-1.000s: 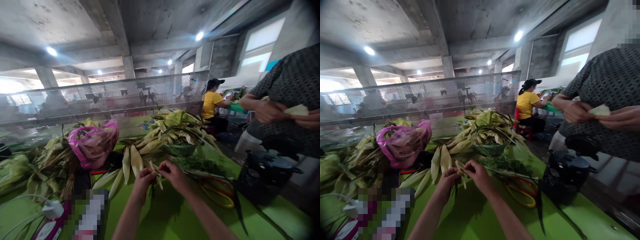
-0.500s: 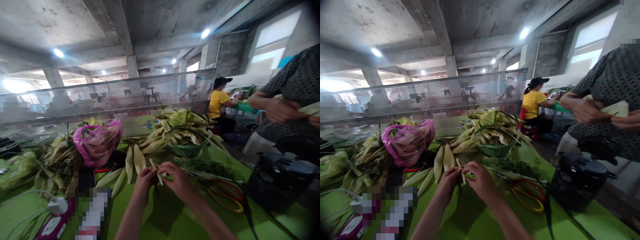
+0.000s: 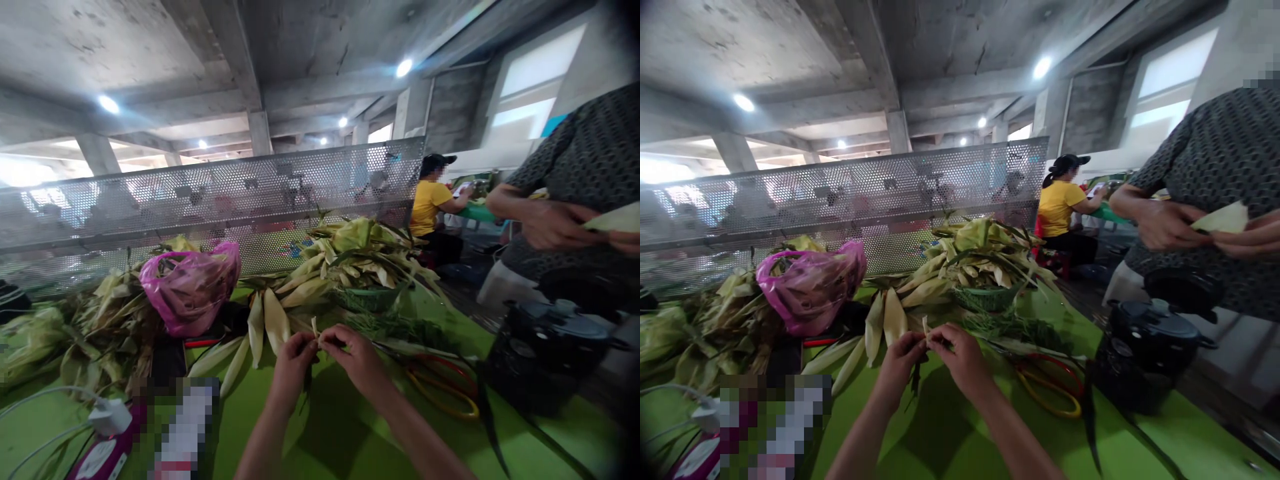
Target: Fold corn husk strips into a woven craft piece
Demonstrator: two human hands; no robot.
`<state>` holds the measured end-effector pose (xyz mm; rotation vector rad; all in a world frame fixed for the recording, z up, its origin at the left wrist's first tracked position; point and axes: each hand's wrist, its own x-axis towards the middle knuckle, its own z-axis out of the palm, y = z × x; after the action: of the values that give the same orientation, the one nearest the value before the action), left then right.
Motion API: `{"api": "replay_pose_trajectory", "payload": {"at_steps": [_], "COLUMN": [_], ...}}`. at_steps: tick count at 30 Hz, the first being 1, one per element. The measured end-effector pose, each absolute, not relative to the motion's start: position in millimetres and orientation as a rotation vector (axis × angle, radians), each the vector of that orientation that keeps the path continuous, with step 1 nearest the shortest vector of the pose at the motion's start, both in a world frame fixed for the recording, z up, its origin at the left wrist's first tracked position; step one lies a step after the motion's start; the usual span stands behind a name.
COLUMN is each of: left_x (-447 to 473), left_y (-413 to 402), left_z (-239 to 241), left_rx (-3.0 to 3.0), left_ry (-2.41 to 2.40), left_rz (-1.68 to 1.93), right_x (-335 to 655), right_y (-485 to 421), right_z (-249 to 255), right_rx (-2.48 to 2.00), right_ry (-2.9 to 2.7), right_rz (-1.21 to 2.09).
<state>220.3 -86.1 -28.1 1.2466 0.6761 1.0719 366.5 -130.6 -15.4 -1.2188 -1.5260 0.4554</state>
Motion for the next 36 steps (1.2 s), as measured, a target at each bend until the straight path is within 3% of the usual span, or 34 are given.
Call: {"api": "replay_pose_trajectory", "payload": {"at_steps": [21,29,33,36], "left_x": [228,231,225,216], "left_y": [-93,-96,-92,-84], "left_z": [-30,-33,-28,-26], "left_rx": [1.349,1.400,1.209,0.912], "left_ry": [0.624,0.621,0.612,0.618], "left_rz": [1.053,0.982,1.050,1.162], "right_x": [371,365,363,364], "right_y": [-122,-128,-124,-121], "right_z": [-24,-19,-22,-27], "right_rx": [-1.149,-1.202,-1.101,-1.139], "right_ry": [-1.242,-1.242,-1.224,-1.216], "right_rz": [0.721,0.588,0.790,0.740]}}
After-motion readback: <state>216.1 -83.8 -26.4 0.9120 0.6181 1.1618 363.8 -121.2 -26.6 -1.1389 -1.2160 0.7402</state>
